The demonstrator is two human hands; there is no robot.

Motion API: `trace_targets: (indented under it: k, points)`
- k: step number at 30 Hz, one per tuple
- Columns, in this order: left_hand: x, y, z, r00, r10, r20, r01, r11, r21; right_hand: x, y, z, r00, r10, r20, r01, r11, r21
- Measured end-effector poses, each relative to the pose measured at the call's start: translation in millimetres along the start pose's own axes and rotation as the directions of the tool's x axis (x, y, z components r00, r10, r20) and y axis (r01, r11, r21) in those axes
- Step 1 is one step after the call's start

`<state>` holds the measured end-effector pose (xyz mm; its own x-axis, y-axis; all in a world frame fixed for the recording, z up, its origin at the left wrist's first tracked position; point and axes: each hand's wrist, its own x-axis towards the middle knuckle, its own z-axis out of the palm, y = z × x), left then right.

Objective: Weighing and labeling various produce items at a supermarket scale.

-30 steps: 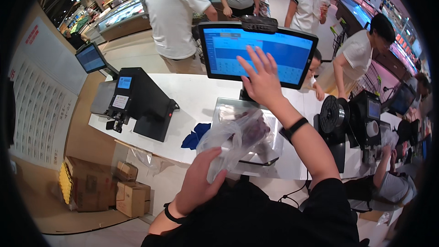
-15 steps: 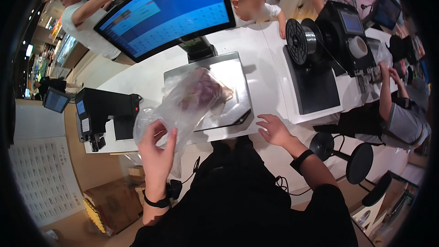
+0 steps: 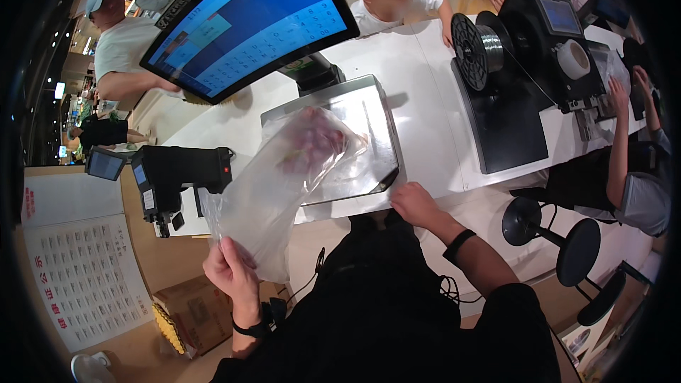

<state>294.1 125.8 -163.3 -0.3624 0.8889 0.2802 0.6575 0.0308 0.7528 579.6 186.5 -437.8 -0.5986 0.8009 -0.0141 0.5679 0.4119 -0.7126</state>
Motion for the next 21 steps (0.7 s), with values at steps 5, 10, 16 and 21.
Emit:
trace_targets:
  k: [5,10,16,21]
  points:
    - [-18.3,-16.4,-10.1,0.994,-0.047,-0.095,0.037,0.994,-0.103,24.7,-42.6,-75.7,0.949,-0.061,-0.308,0.152,0.948,0.279]
    - [-31.7,-27.2,-16.3,0.972,0.236,-0.005,-0.236,0.972,0.013,114.6,-87.0,-112.3,0.949,0.283,-0.140,0.019,0.389,0.921]
    - [-27.8,-20.2,-14.4,0.935,0.349,0.062,-0.350,0.936,0.019,188.7,-86.3,-74.4,0.953,0.302,0.023,-0.214,0.617,0.757]
    - [-27.5,-14.7,-10.9,0.906,0.418,0.062,-0.416,0.908,-0.046,198.1,-67.3,-71.2,0.925,0.071,-0.373,0.036,0.961,0.275]
